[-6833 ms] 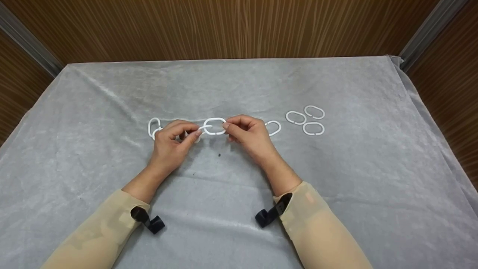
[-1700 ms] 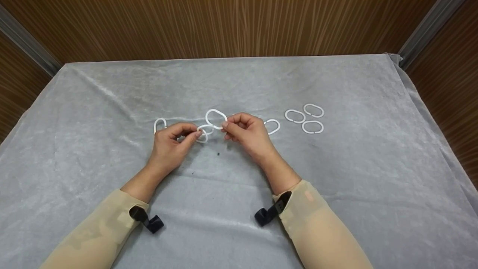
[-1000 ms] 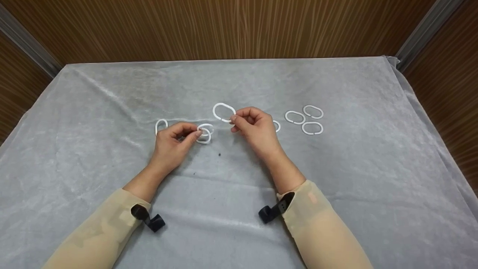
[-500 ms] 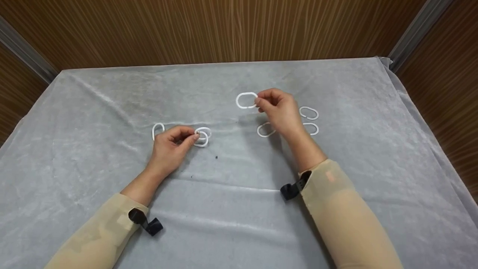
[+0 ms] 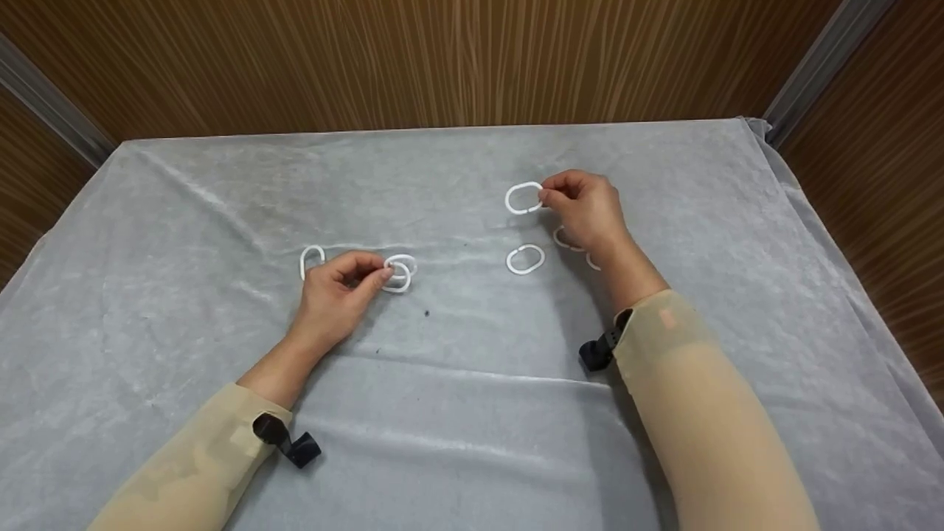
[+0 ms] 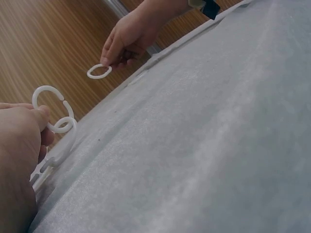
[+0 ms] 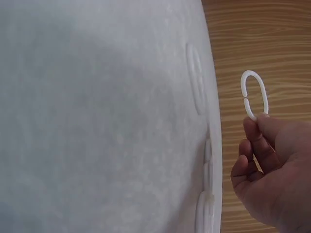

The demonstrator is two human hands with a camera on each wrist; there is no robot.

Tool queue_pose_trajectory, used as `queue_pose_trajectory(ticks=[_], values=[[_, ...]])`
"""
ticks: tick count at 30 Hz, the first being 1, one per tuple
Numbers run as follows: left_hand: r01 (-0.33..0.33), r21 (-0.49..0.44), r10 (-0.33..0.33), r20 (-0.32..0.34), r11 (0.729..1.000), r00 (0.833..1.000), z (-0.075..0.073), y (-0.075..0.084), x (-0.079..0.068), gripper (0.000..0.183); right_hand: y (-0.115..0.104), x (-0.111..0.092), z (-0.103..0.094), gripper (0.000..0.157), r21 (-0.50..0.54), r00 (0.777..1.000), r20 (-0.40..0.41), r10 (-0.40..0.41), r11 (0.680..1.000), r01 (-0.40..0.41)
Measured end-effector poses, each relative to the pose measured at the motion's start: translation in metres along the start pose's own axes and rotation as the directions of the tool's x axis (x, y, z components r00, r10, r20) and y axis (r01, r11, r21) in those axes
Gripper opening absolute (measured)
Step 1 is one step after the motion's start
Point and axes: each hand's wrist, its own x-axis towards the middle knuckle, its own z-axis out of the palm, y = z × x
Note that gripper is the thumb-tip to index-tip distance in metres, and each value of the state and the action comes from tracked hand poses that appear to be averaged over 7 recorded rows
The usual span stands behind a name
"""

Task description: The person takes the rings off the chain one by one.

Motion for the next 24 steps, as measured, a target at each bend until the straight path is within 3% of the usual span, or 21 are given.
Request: queue_pose_trajectory(ticks=[13, 24], values=[[0.003, 0.009, -0.003, 0.007, 1.000, 1.000, 0.000, -0.001, 0.000, 0.005, 0.011, 0.003, 0.002, 0.021, -0.164, 0.997, 0.066, 0.034, 0.986, -0.023], [0.004, 0.013, -0.005, 0.009, 1.000, 1.000, 0.000, -0.003, -0.001, 0.008, 0.009, 0.004, 0.005, 0.025, -0.163, 0.990, 0.092, 0.104, 0.983, -0.088]])
